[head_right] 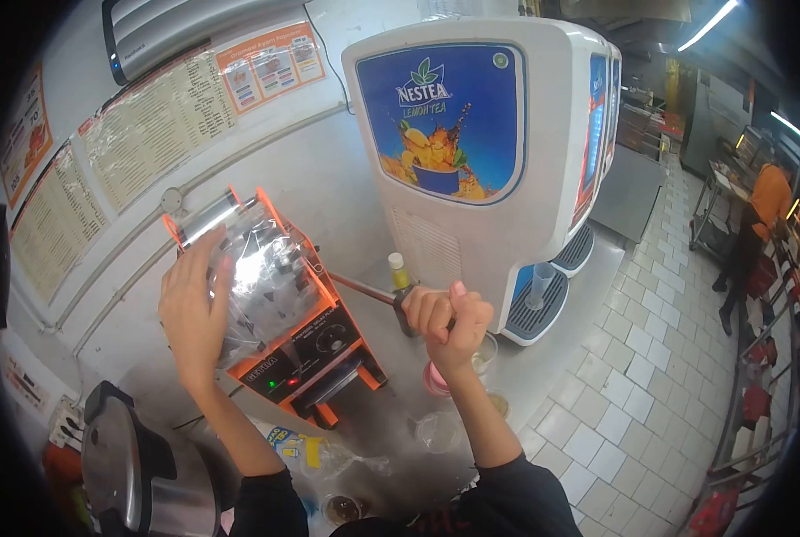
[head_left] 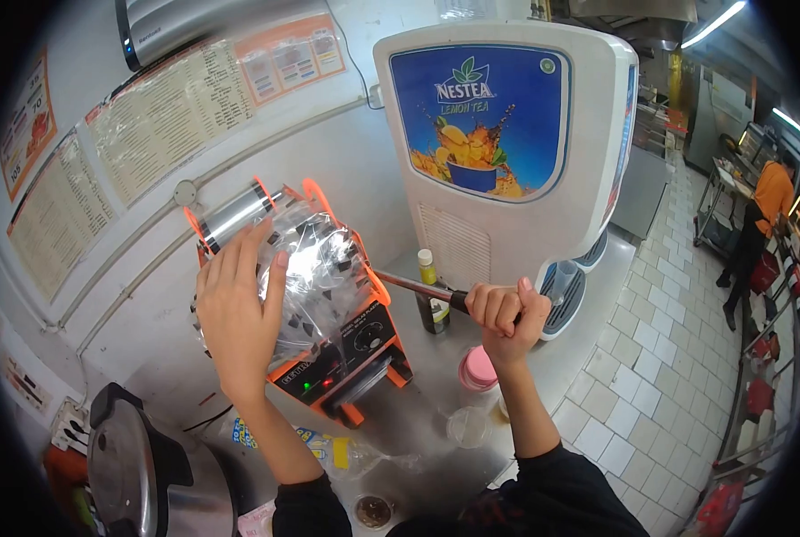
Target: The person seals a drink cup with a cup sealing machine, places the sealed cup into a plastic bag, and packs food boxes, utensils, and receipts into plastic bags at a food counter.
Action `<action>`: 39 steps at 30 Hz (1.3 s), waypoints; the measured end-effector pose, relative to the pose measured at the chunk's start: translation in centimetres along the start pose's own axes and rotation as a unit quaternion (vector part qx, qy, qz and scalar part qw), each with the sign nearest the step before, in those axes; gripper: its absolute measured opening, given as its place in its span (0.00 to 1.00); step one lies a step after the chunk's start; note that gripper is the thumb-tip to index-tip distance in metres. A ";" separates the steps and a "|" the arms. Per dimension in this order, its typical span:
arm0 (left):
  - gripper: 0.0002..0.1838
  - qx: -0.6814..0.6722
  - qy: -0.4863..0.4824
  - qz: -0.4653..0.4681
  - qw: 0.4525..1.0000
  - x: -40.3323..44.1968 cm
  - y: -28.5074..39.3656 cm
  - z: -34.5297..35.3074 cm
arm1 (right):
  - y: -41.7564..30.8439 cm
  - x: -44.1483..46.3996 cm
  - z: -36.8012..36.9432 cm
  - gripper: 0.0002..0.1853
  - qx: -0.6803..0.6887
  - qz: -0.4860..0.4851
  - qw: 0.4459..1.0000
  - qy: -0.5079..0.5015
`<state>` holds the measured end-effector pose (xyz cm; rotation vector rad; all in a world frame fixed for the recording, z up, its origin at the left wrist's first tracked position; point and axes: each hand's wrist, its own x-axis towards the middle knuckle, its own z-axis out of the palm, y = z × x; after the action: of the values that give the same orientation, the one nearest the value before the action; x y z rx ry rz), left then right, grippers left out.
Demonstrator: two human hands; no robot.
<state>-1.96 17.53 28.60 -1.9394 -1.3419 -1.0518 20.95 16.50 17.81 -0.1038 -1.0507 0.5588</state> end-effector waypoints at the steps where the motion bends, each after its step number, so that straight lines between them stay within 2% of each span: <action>1: 0.17 -0.002 0.003 -0.006 1.000 0.0 0.0 0.0 | 0.1 0.1 -0.1 0.27 0.001 0.002 1.000 0.001; 2: 0.17 -0.004 0.001 -0.003 1.000 0.0 -0.1 0.0 | 0.2 0.1 -0.2 0.27 -0.001 0.004 1.000 -0.005; 4: 0.17 -0.006 -0.001 -0.003 1.000 0.0 -0.1 0.0 | 0.6 0.0 -0.5 0.26 0.084 -0.017 0.996 -0.002; 8: 0.17 -0.003 -0.002 0.003 1.000 -0.1 -0.3 0.0 | 0.5 0.1 -0.5 0.25 0.082 -0.019 0.996 -0.015; 10: 0.18 0.004 -0.005 0.001 1.000 -0.1 -0.4 0.1 | 0.3 0.0 -0.4 0.25 0.015 0.016 1.000 -0.011; 14: 0.18 0.008 0.020 0.030 0.999 -0.2 -0.5 0.1 | 0.2 -0.1 -0.3 0.25 0.011 0.025 1.000 -0.013; 16: 0.19 0.002 0.033 0.024 0.999 -0.3 -0.4 0.1 | 0.3 -0.1 -0.5 0.24 0.076 0.001 0.997 -0.021; 18: 0.17 0.003 0.040 0.034 0.999 -0.3 -0.4 0.0 | 0.2 -0.1 -0.8 0.25 0.065 0.016 0.996 -0.053; 22: 0.18 0.002 0.038 0.022 0.999 0.0 -0.5 -0.2 | 0.2 -0.3 0.2 0.25 0.058 0.016 0.998 -0.026; 24: 0.18 0.003 0.041 0.036 0.999 -0.1 -0.6 0.0 | 0.2 -0.3 1.0 0.26 0.007 -0.003 1.000 0.023; 26: 0.19 0.000 0.038 0.029 0.999 -0.1 -0.8 0.1 | 0.5 0.1 1.5 0.26 0.014 -0.007 1.000 0.021; 28: 0.20 -0.005 0.032 0.035 0.999 -0.1 -0.9 0.2 | 0.7 1.9 2.5 0.26 0.028 -0.022 0.999 -0.036; 31: 0.20 -0.019 0.023 0.033 0.999 0.1 -0.9 0.1 | 2.2 10.9 7.6 0.22 -0.048 0.069 0.995 0.051; 32: 0.20 -0.015 0.020 0.031 0.999 0.1 -0.9 0.1 | 4.0 13.7 8.9 0.21 -0.046 0.072 0.996 0.016; 33: 0.20 -0.025 0.025 0.032 0.999 0.1 -1.0 0.1 | 5.7 16.7 10.5 0.21 -0.031 0.125 0.992 0.002; 36: 0.21 -0.037 0.036 0.038 0.998 0.1 -1.4 0.0 | 12.7 22.7 14.4 0.22 -0.141 0.104 0.977 -0.122; 37: 0.19 -0.144 0.091 0.038 0.985 0.3 -1.4 -0.8 | 16.2 24.4 14.3 0.21 -0.173 0.073 0.964 -0.188; 38: 0.18 -0.247 0.146 0.037 0.957 0.2 -1.6 -1.4 | 18.2 24.2 14.3 0.21 -0.168 0.077 0.964 -0.192; 39: 0.12 -0.252 0.221 0.009 0.942 -1.0 -1.9 -1.8 | 20.0 23.7 14.6 0.19 -0.240 0.046 0.949 -0.198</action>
<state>-4.45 16.26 28.70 -1.8747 -0.8557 -1.8291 9.72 42.48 37.21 -0.4873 -1.5685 0.4048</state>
